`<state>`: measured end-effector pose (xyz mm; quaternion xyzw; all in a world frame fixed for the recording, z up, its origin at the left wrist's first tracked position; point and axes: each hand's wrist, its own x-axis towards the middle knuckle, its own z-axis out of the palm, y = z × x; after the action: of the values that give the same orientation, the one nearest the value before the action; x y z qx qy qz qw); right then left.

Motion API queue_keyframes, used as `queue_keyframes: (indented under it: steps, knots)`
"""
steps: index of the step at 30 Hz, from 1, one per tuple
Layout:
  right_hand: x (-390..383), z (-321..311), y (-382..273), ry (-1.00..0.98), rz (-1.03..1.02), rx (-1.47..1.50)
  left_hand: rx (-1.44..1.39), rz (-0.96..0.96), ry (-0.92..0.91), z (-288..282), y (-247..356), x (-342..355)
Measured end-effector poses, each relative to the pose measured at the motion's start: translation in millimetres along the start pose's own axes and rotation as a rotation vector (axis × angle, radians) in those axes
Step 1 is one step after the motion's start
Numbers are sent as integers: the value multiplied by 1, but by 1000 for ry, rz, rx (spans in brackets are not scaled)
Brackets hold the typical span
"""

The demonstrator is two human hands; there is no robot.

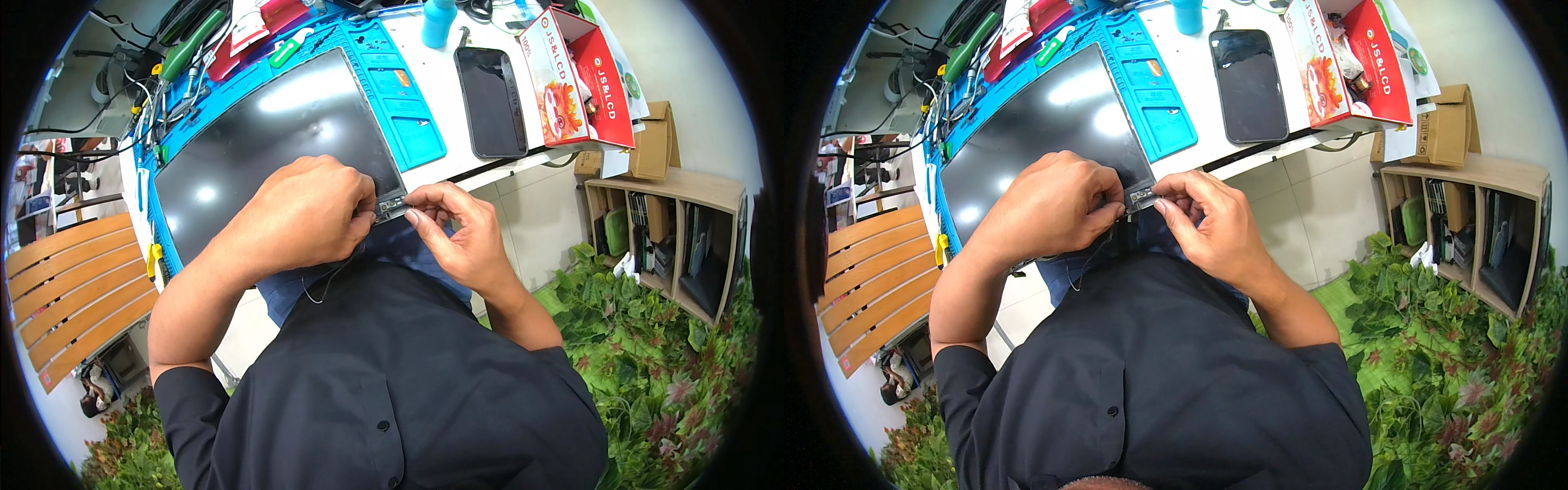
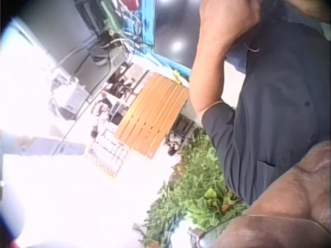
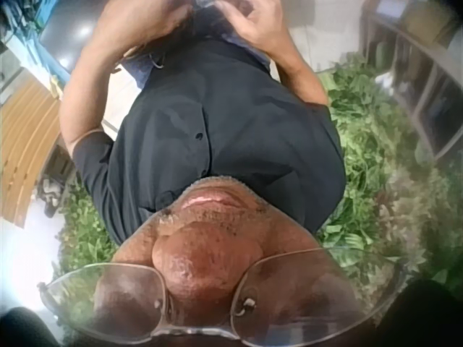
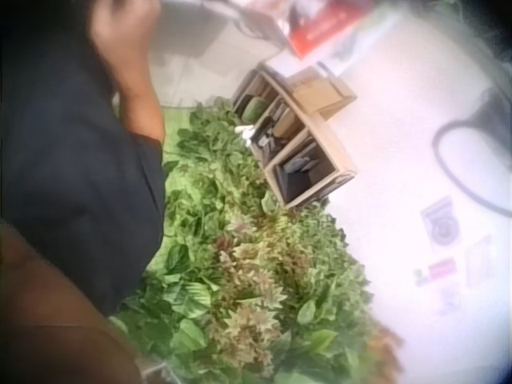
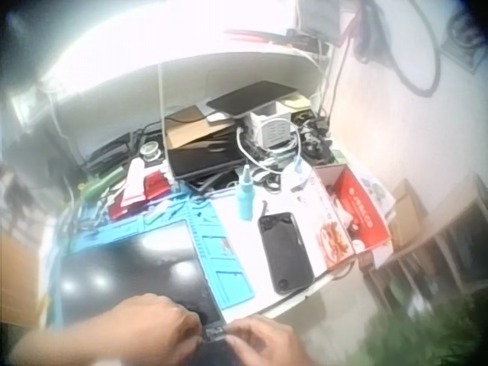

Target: The person works on a laptop display by manipulating small electronic components and wiring with tweezers and by hand, then searches through a desk drawer for parts.

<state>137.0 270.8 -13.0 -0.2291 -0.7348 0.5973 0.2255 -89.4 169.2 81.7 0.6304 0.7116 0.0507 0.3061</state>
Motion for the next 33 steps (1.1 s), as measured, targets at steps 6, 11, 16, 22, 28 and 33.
queue_keyframes:
  steps: [6,11,16,22,28,33]
  knots:
    - [-1,0,2,-2,-6,9,-15,-48,-18,-4,2,4]
    - [-1,0,4,-10,-16,13,-20,-21,25,0,-1,4]
    - [-1,1,4,-10,-3,19,-89,-14,62,3,-5,0]
    - [-3,3,3,12,22,52,-211,31,182,9,-13,-19]
    - [-2,4,-3,-22,53,21,-228,-59,215,10,4,-38]
    - [6,1,-14,-41,-163,-224,-312,-39,380,37,-5,-44]
